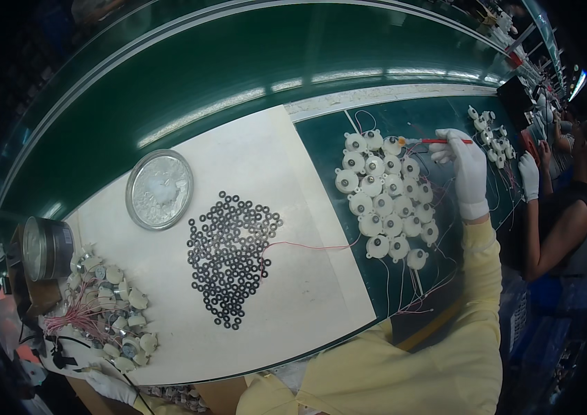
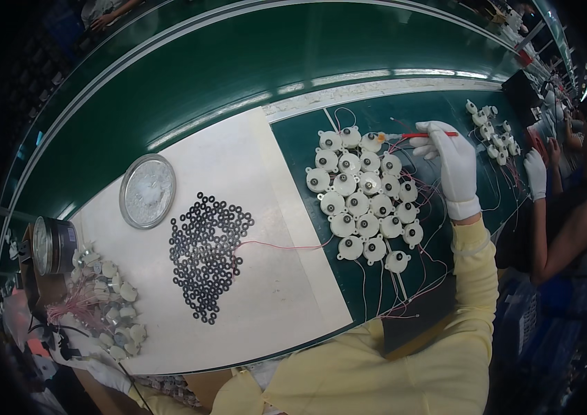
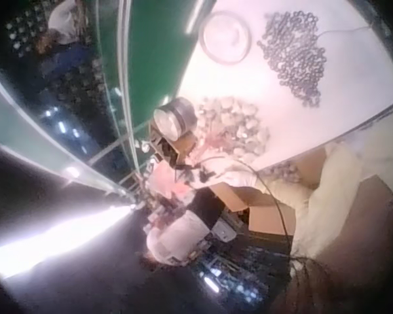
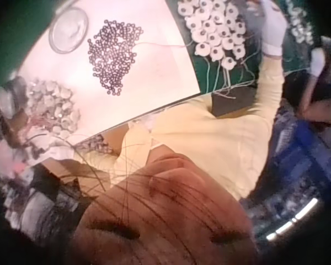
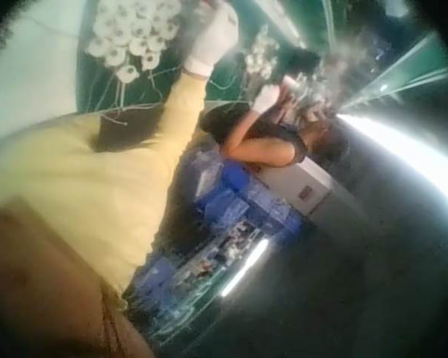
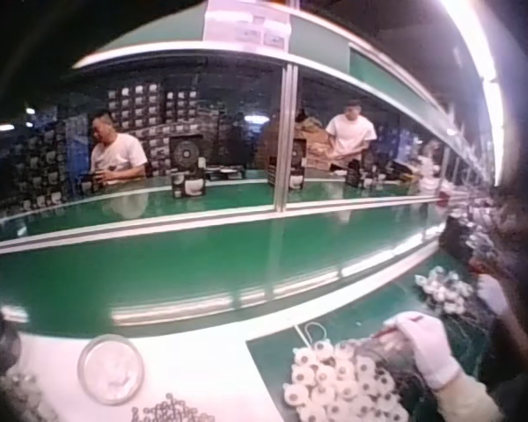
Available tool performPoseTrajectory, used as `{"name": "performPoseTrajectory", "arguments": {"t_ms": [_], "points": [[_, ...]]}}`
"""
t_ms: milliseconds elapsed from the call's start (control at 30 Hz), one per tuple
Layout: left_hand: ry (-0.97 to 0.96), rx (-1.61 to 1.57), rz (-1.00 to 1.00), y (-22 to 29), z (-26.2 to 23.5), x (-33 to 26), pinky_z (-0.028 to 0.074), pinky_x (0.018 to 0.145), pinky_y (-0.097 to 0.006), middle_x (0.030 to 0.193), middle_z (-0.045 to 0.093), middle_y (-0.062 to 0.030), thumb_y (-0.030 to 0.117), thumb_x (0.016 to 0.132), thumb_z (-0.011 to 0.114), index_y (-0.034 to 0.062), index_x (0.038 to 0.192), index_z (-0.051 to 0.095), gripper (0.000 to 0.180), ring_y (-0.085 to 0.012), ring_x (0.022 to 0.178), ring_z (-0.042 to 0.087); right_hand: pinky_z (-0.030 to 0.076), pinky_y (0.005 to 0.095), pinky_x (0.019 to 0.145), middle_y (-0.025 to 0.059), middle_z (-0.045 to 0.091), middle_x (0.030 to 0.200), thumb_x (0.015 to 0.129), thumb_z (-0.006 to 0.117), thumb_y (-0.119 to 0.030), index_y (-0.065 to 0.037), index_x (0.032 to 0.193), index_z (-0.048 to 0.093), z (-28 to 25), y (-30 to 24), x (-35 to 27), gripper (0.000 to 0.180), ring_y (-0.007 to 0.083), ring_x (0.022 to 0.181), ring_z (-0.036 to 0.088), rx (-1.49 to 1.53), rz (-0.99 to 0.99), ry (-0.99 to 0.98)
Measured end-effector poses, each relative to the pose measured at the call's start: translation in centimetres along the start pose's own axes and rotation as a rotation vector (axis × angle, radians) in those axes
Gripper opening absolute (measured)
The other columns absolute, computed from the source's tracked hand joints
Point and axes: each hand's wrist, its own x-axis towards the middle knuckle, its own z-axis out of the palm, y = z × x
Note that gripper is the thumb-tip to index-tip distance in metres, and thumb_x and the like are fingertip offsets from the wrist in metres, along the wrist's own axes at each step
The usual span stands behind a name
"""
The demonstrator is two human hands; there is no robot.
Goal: The person assembles small white cylindrical electronic components by inserting wires and securing them with black washers. They then use a red-handled brush to apply a white substance from a metal dish onto the components, which are arranged on a green workbench.
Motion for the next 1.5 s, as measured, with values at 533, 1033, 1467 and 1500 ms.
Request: {"name": "performPoseTrajectory", "arguments": {"t_ms": [533,1033,1467,1500], "points": [[0.008,0.093,0.088,-0.7,0.7,-0.2,0.050,0.088,-0.038,0.117,0.060,-0.0250,0.012,0.101,0.049,-0.0052,0.112,0.058,0.022,-0.0350,0.103,0.060,0.047,0.0210,0.067,0.0135,0.073,0.094,0.101,0.051,-0.021,0.004,0.115,0.065,0.7,-0.8,0.6,0.032,0.0121,0.075,0.067,0.044,0.065,-0.016],[-0.055,-0.377,-0.332,0.3,0.5,0.1,0.050,0.096,-0.034,0.122,0.061,-0.0240,0.020,0.103,0.047,-0.0109,0.129,0.053,0.041,-0.0282,0.107,0.063,0.048,0.0216,0.069,0.0140,0.073,0.096,0.101,0.049,-0.015,0.006,0.116,0.066,3.6,-4.0,-1.3,0.030,0.0135,0.079,0.068,0.101,0.049,-0.282],[-0.107,-0.316,-0.273,-1.3,0.6,-0.1,0.048,0.096,-0.035,0.122,0.061,-0.0253,0.021,0.103,0.047,-0.0117,0.127,0.053,0.041,-0.0304,0.108,0.061,0.046,0.0199,0.068,0.0113,0.074,0.093,0.099,0.051,-0.015,0.003,0.114,0.068,6.0,-3.9,-1.5,0.029,0.0103,0.076,0.066,0.077,0.106,-0.336],[-0.118,-0.327,-0.273,-1.7,0.7,-0.2,0.049,0.095,-0.035,0.122,0.061,-0.0247,0.020,0.103,0.047,-0.0114,0.128,0.053,0.041,-0.0294,0.107,0.062,0.046,0.0199,0.068,0.0113,0.074,0.093,0.099,0.051,-0.016,0.003,0.114,0.068,6.0,-3.7,-1.4,0.029,0.0103,0.076,0.066,0.080,0.112,-0.330]]}}
